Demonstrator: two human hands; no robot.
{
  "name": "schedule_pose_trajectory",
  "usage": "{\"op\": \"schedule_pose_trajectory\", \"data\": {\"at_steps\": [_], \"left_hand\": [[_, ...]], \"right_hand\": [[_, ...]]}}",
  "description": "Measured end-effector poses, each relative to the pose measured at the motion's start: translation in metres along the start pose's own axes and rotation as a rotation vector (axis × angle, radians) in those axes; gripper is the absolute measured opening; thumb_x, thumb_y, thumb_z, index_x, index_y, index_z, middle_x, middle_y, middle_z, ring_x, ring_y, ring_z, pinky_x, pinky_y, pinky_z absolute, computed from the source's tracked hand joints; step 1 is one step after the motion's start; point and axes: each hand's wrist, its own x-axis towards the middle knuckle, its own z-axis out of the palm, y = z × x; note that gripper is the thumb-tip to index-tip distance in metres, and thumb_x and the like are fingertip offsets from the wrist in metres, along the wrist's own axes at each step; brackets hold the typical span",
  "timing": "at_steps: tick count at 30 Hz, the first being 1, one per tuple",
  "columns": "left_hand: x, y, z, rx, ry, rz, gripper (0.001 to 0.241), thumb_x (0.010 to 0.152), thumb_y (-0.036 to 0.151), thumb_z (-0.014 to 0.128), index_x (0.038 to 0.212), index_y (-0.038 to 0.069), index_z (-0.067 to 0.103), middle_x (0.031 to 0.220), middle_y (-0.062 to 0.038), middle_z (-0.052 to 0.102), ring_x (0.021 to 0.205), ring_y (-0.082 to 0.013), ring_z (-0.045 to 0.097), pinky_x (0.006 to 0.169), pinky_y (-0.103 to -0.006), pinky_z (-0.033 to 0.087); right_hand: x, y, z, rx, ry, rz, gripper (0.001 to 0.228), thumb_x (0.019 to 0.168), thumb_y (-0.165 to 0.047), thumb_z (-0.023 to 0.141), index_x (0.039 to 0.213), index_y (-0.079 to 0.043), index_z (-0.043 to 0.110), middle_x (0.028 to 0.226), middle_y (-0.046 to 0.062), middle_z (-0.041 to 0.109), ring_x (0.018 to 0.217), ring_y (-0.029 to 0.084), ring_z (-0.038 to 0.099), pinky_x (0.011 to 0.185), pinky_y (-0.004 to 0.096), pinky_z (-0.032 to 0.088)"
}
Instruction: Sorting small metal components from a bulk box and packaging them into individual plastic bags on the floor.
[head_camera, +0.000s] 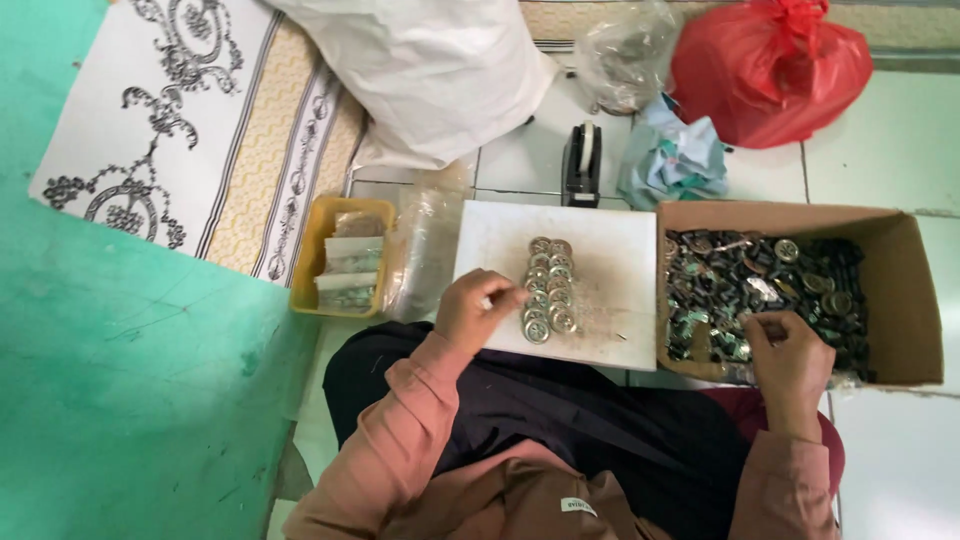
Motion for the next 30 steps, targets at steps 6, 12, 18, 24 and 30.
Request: {"op": "schedule_pose_trajectory", "data": {"at_steps": [6, 12, 18, 24, 30], "left_hand": [[-0.022, -0.107, -0.031, 0.036, 0.319, -0.543, 0.049, 0.090, 0.015, 0.070, 0.138, 0.021, 0.059, 0.130, -0.006, 0.057, 0.122, -0.0286, 0.055, 0.100, -0.0454, 0.052], [-0.022, -0.160, -0.029, -0.847, 0.648, -0.904, 0.052, 0.097, 0.016, 0.069, 0.145, 0.018, 0.052, 0.130, -0.005, 0.063, 0.118, -0.0132, 0.057, 0.093, -0.0282, 0.047], [-0.010, -0.130, -0.048, -1.015, 0.802, -1.057, 0.046, 0.100, 0.021, 0.064, 0.145, 0.018, 0.057, 0.133, -0.002, 0.066, 0.110, -0.0087, 0.062, 0.083, -0.0189, 0.049], [0.002, -0.120, -0.060, -1.002, 0.939, -0.998, 0.035, 0.104, 0.020, 0.057, 0.138, 0.017, 0.063, 0.125, -0.002, 0.067, 0.108, -0.0106, 0.062, 0.082, -0.0228, 0.048], [0.004, -0.119, -0.054, -0.964, 0.996, -0.911, 0.036, 0.101, 0.019, 0.056, 0.137, 0.016, 0.063, 0.119, -0.002, 0.068, 0.104, -0.0111, 0.062, 0.080, -0.0240, 0.047]], "right_hand": [[0.007, -0.105, 0.063, 0.060, 0.109, -0.513, 0.014, 0.089, -0.015, 0.088, 0.080, -0.017, 0.077, 0.069, 0.002, 0.070, 0.071, 0.024, 0.069, 0.075, 0.032, 0.055], [0.015, -0.257, 0.119, 0.005, -0.063, -0.773, 0.015, 0.085, -0.017, 0.081, 0.099, -0.021, 0.077, 0.087, -0.004, 0.072, 0.092, 0.021, 0.068, 0.094, 0.040, 0.047], [0.045, -0.347, 0.197, -0.084, -0.208, -0.823, 0.019, 0.088, -0.015, 0.081, 0.106, -0.020, 0.077, 0.092, -0.002, 0.075, 0.095, 0.022, 0.068, 0.096, 0.043, 0.050], [0.073, -0.357, 0.286, -0.515, -0.409, -0.842, 0.020, 0.091, -0.034, 0.078, 0.109, -0.026, 0.076, 0.103, -0.002, 0.074, 0.111, 0.021, 0.065, 0.109, 0.048, 0.041], [0.067, -0.370, 0.321, -0.660, -0.351, -0.844, 0.040, 0.096, -0.031, 0.074, 0.134, -0.022, 0.065, 0.123, 0.004, 0.071, 0.127, 0.022, 0.058, 0.119, 0.051, 0.021]]}}
